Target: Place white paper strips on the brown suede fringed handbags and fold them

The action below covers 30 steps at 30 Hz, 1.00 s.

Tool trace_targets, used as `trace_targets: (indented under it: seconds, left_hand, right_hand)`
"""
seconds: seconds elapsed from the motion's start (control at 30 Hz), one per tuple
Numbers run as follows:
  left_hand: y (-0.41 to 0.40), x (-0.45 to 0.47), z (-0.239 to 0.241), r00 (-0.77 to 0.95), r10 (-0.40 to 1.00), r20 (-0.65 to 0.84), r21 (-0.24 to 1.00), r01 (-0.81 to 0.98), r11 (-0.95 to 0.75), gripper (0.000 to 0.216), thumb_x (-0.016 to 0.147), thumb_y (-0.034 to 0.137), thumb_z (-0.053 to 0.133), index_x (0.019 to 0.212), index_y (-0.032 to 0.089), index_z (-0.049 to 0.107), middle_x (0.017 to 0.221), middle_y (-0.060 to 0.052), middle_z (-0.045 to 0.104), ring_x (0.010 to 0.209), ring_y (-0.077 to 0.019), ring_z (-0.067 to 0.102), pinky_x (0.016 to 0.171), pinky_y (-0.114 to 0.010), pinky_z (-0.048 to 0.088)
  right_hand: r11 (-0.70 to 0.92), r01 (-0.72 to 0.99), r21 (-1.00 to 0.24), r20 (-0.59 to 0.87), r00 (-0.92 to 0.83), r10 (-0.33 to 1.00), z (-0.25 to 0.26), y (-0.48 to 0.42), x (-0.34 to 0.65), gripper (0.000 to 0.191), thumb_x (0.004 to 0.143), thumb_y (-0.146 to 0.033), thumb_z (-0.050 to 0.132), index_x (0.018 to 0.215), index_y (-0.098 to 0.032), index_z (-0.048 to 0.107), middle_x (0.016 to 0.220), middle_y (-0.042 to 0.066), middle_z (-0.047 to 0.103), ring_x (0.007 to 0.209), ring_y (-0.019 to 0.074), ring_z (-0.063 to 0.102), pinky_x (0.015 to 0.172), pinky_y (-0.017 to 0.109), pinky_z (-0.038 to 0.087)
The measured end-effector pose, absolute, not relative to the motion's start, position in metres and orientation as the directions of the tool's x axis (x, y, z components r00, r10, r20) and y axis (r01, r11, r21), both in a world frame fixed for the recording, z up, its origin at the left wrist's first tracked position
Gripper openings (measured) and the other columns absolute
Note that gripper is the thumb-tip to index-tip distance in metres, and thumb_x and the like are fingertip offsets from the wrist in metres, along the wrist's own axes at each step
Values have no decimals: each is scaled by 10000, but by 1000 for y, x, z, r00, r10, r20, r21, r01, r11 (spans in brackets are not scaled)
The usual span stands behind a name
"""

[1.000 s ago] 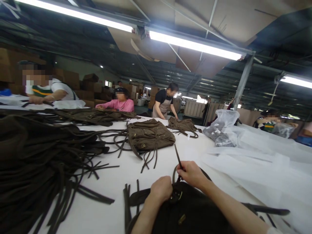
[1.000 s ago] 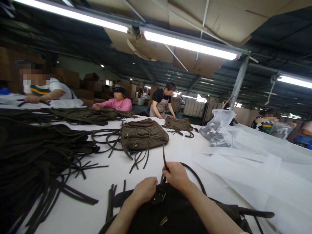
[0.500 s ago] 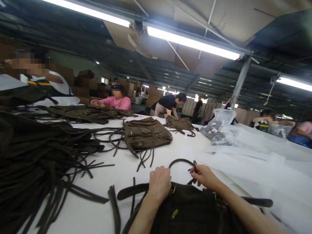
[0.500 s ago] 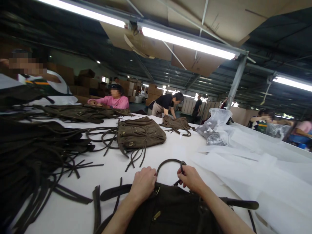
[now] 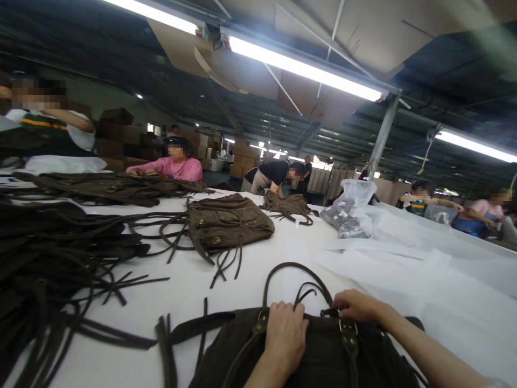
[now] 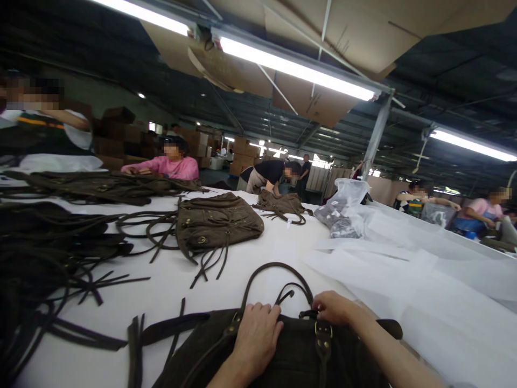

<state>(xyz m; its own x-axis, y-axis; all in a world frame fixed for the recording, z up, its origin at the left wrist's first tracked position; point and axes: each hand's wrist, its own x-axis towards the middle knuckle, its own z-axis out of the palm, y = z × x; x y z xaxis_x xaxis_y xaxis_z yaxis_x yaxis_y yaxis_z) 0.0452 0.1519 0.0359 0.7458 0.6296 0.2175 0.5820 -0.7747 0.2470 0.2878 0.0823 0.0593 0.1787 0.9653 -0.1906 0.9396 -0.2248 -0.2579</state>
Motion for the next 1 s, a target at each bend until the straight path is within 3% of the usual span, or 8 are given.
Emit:
trace_targets:
  seconds: [0.1, 0.23, 0.4, 0.5, 0.63, 0.8, 0.93, 1.0]
  left_hand:
    - [152, 45, 33, 759, 610, 226, 234, 566, -791, 301, 903, 328, 384, 1057, 205, 612, 1019, -114, 642, 1001, -292, 552, 941, -475, 344]
    - [152, 45, 33, 751, 624, 216, 252, 575, -778, 303, 910, 301, 368, 1054, 198, 613, 1026, -115, 642, 1006, -290, 552, 936, -469, 345]
    - [153, 46, 34, 731, 654, 195, 268, 602, -753, 327, 917, 248, 332, 1078, 155, 601, 1027, -137, 640, 998, -293, 549, 916, -461, 359]
    - [153, 47, 33, 736, 653, 180, 269, 601, -752, 314, 908, 231, 347, 1071, 141, 600, 1021, -142, 644, 989, -295, 552, 913, -462, 360]
    - [155, 48, 29, 746, 641, 182, 263, 591, -763, 314, 906, 206, 345, 1083, 140, 596, 1040, -140, 643, 1013, -300, 548, 936, -472, 347]
    - [162, 46, 27, 733, 654, 189, 255, 606, -753, 326, 913, 185, 319, 1086, 131, 590, 1008, -145, 643, 991, -305, 554, 921, -484, 358]
    - [165, 43, 28, 732, 656, 184, 253, 610, -751, 303, 894, 169, 363, 1101, 136, 582, 1024, -133, 624, 1008, -295, 546, 930, -469, 364]
    - [165, 42, 30, 725, 664, 183, 260, 616, -744, 316, 875, 139, 381, 1133, 137, 562, 1069, -128, 601, 1022, -282, 541, 930, -448, 374]
  right_hand:
    - [-182, 958, -222, -197, 138, 971, 55, 91, 283, 385, 711, -218, 678, 1091, -280, 674, 1014, 13, 697, 900, 162, 637, 772, 244, 464]
    - [-89, 989, -121, -218, 61, 974, 54, 104, 271, 289, 736, -221, 671, 1001, -326, 718, 962, -12, 714, 931, 154, 646, 814, 231, 461]
    - [-70, 986, 154, -147, 93, 985, 49, 113, 252, 155, 710, -192, 700, 857, -196, 752, 1093, 168, 636, 1042, 331, 594, 823, 410, 474]
    - [39, 973, 227, -168, 0, 986, 51, 117, 240, 147, 793, -157, 599, 871, -164, 724, 1039, 171, 656, 1060, 319, 590, 867, 424, 454]
    - [116, 962, 247, -195, -68, 978, 59, 125, 227, 211, 851, -140, 494, 936, -186, 681, 892, 121, 709, 939, 275, 657, 866, 416, 460]
    - [17, 971, 240, -142, 18, 990, 66, 137, 222, 318, 851, -103, 422, 1059, -155, 656, 1002, 176, 695, 966, 304, 657, 779, 401, 499]
    - [76, 990, 119, -289, -39, 957, 74, 156, 221, 318, 698, -48, 570, 910, -224, 728, 878, 39, 733, 812, 191, 685, 689, 243, 505]
    - [127, 990, 60, -286, -104, 952, 78, 168, 220, 408, 719, -48, 546, 1033, -259, 699, 925, -4, 727, 828, 143, 672, 708, 201, 494]
